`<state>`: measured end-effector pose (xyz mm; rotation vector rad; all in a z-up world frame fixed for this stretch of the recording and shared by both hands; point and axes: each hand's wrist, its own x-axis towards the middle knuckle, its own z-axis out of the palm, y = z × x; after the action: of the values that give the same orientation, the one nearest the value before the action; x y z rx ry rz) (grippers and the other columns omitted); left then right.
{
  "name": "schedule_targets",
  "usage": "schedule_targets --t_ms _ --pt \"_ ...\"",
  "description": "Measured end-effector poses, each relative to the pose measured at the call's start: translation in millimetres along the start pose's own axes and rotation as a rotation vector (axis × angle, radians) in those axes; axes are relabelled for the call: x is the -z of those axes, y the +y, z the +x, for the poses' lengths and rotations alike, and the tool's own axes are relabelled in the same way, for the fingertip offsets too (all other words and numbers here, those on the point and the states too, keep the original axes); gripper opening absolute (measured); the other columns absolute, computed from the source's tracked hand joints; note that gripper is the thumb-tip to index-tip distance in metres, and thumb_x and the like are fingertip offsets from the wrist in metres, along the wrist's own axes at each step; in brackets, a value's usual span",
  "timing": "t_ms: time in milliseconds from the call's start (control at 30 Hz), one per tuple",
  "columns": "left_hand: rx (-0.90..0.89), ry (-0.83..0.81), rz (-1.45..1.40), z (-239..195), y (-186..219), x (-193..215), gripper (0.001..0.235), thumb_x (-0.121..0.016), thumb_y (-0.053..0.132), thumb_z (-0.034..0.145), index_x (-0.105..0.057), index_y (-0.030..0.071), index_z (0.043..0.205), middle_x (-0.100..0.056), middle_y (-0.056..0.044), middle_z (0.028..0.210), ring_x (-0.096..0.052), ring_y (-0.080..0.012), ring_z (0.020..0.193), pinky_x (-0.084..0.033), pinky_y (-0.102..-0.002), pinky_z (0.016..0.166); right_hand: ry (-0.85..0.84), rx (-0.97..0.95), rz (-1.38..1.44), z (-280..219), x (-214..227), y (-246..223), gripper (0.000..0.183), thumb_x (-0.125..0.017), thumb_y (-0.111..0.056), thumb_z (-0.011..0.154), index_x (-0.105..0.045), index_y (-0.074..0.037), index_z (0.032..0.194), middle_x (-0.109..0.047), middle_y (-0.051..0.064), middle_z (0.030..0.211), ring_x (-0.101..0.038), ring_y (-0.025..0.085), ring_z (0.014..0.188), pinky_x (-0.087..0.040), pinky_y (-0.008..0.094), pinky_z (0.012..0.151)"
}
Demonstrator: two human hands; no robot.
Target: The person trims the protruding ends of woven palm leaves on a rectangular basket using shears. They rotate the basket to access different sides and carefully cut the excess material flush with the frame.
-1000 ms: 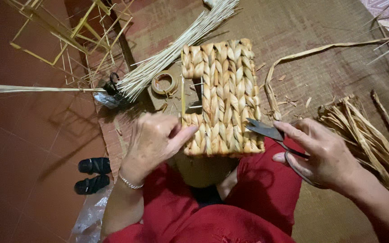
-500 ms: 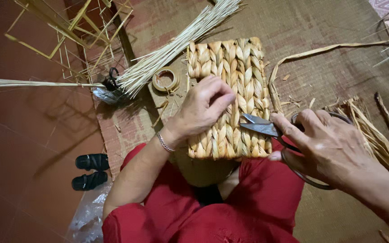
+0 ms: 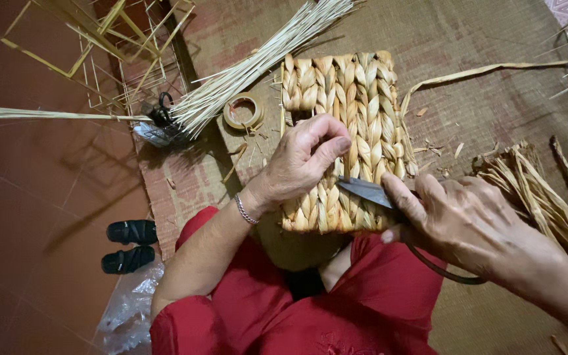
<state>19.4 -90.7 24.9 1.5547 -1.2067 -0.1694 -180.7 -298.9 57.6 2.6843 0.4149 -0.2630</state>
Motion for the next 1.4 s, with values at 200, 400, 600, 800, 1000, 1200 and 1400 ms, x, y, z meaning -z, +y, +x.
schedule_targets --t_ms 200,400,600,800,1000,1200,1400 --pt "0.155 0.139 -0.510 8.8 -11.3 13.3 0.011 -0.052 0.016 0.108 -0.055 0.005 0.109 -0.069 -0.007 0.100 -0.064 -0.0082 0.076 -0.058 -0.022 0.066 0.358 -0.040 0.388 -7.6 -0.7 0.7 0.080 -0.060 -0.053 0.084 -0.050 -0.004 0.147 -0.070 0.015 0.092 -0.060 0.020 0.046 -0.051 0.036 0.035" --pt "0.038 0.022 0.159 -10.1 10.0 38.6 0.018 -0.056 0.003 0.098 -0.067 0.001 0.112 -0.071 -0.007 0.085 -0.063 -0.0082 0.064 -0.052 -0.022 0.057 0.077 -0.400 0.206 -37.2 1.2 22.8 0.097 -0.066 -0.075 0.067 -0.057 -0.024 0.150 -0.060 0.004 0.077 -0.059 0.019 0.061 -0.051 0.035 0.053" --pt "-0.338 -0.184 0.437 -14.2 35.9 -5.5 0.010 -0.076 0.011 0.093 -0.068 0.005 0.098 -0.063 -0.008 0.087 -0.062 -0.0197 0.081 -0.053 -0.035 0.077 0.186 -0.385 0.332 -45.9 10.7 17.8 0.095 -0.077 -0.070 0.063 -0.061 -0.022 0.143 -0.059 0.007 0.078 -0.059 0.024 0.063 -0.050 0.040 0.057" --pt "-0.321 -0.198 0.558 -11.5 44.7 -15.8 0.016 -0.076 0.010 0.089 -0.061 0.004 0.087 -0.056 -0.012 0.088 -0.060 -0.0294 0.088 -0.049 -0.042 0.080 0.230 -0.336 0.326 -48.1 13.5 16.7 0.088 -0.076 -0.063 0.067 -0.063 -0.019 0.143 -0.058 0.008 0.079 -0.062 0.026 0.068 -0.051 0.040 0.063" --pt "-0.376 -0.139 0.504 -7.0 47.4 -11.7 0.014 -0.073 0.008 0.090 -0.061 0.002 0.094 -0.055 -0.011 0.091 -0.059 -0.0289 0.090 -0.049 -0.041 0.084 0.259 -0.283 0.269 -41.7 5.5 19.0 0.086 -0.068 -0.069 0.072 -0.060 -0.017 0.140 -0.060 0.008 0.091 -0.062 0.023 0.073 -0.053 0.041 0.070" --pt "-0.358 -0.222 0.625 -6.2 43.4 -17.0 0.015 -0.073 0.004 0.086 -0.059 0.003 0.084 -0.055 -0.012 0.085 -0.058 -0.0296 0.084 -0.050 -0.041 0.079 0.094 -0.348 0.183 -37.8 8.0 19.8 0.088 -0.066 -0.075 0.074 -0.056 -0.026 0.146 -0.061 0.005 0.098 -0.063 0.021 0.079 -0.054 0.038 0.074" --pt "-0.414 -0.135 0.571 -4.5 30.1 -18.0 0.012 -0.071 0.006 0.095 -0.062 0.000 0.098 -0.056 -0.012 0.092 -0.059 -0.0255 0.086 -0.050 -0.039 0.081 0.239 -0.295 0.230 -36.0 7.6 16.0 0.086 -0.071 -0.064 0.069 -0.058 -0.028 0.146 -0.061 0.006 0.096 -0.063 0.022 0.080 -0.053 0.039 0.075"
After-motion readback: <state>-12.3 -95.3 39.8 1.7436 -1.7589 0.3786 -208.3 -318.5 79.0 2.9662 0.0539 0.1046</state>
